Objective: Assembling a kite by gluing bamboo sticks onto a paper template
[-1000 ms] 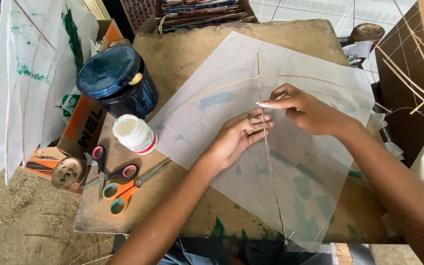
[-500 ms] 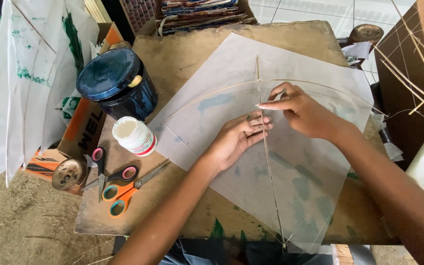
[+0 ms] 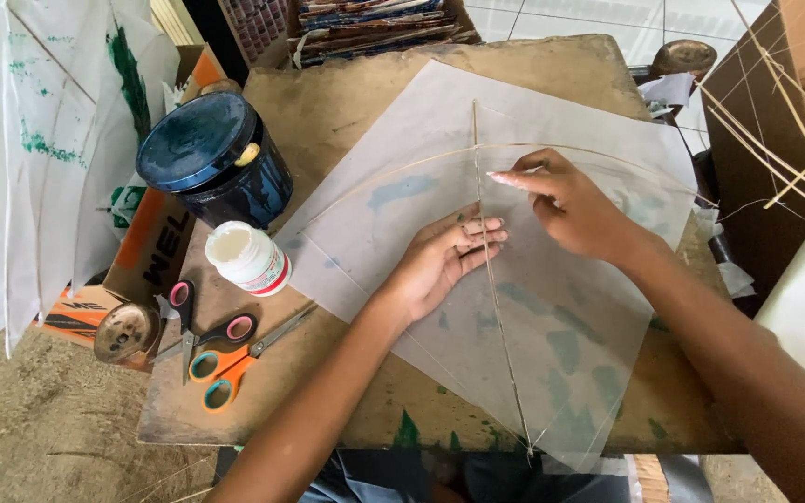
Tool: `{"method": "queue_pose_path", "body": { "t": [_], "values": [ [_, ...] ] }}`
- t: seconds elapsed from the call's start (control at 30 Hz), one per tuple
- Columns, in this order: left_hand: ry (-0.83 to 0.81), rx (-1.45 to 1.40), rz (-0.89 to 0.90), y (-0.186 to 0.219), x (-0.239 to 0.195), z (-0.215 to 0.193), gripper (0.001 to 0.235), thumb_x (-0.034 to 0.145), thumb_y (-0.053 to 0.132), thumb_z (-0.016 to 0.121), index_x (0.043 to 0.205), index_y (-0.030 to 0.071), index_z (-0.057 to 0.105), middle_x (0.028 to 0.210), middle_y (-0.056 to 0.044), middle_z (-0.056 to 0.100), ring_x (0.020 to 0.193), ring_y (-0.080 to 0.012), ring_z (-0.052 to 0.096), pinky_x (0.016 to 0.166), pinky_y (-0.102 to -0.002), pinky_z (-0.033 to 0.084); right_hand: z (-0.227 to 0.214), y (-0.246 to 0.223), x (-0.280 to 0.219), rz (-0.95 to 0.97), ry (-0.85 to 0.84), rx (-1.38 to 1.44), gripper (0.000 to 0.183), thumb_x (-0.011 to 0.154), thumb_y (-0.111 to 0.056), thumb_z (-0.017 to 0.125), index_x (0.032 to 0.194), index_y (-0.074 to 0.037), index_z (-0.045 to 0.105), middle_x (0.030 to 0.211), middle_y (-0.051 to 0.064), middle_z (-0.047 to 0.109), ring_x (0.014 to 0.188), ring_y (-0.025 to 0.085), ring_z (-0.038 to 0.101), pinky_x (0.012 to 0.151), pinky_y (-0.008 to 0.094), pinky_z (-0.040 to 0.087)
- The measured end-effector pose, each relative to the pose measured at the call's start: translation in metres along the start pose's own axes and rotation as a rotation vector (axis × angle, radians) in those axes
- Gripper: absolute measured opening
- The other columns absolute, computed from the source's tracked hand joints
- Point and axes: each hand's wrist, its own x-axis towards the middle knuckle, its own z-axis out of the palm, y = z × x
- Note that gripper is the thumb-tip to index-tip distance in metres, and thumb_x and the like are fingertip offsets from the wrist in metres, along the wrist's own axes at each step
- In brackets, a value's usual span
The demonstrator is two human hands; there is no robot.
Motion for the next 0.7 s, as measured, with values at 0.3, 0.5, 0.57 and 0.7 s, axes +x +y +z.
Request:
{"method": "queue_pose_path", "body": {
  "t": [0.3,0.5,0.57,0.7],
  "values": [
    [0.117,-0.125,0.049,0.005,-0.001,-0.002,0.078,0.088,0.011,0.045,0.158,-0.012,0.019,0.157,-0.029,0.041,0.15,-0.0381,0.037,0.124,-0.052,0.027,0.01,-0.006,-0.006,-0.107,-0.052,-0.383,0.06,0.088,0.015,0.052,0.136,-0.016,0.069,0.131,0.009,0.055,0.112,0.03,0.056,0.088,0.046,0.048],
    [0.132,-0.163,0.075,0.008,0.0,-0.001,0.079,0.088,0.015,0.043,0.16,-0.007,0.02,0.161,-0.03,0.036,0.153,-0.0405,0.03,0.126,-0.053,0.021,0.019,-0.002,-0.008,-0.129,-0.085,-0.516,0.058,0.088,0.013,0.053,0.131,-0.022,0.072,0.133,0.003,0.052,0.114,0.025,0.053,0.088,0.043,0.046],
    [0.13,-0.158,0.079,0.01,-0.001,0.002,0.079,0.088,0.016,0.042,0.16,-0.006,0.019,0.161,-0.031,0.035,0.153,-0.0412,0.03,0.126,-0.053,0.021,0.02,0.0,-0.01,-0.13,-0.087,-0.5,0.058,0.089,0.013,0.052,0.131,-0.022,0.072,0.133,0.003,0.052,0.114,0.025,0.053,0.088,0.042,0.046],
    [0.136,-0.205,0.066,0.011,0.001,-0.002,0.083,0.085,0.02,0.041,0.161,-0.003,0.017,0.158,-0.032,0.038,0.152,-0.0424,0.032,0.125,-0.054,0.023,0.019,-0.002,-0.01,-0.143,-0.096,-0.432,0.06,0.087,0.014,0.051,0.13,-0.022,0.072,0.133,0.003,0.051,0.113,0.027,0.052,0.089,0.044,0.046]
  ]
}}
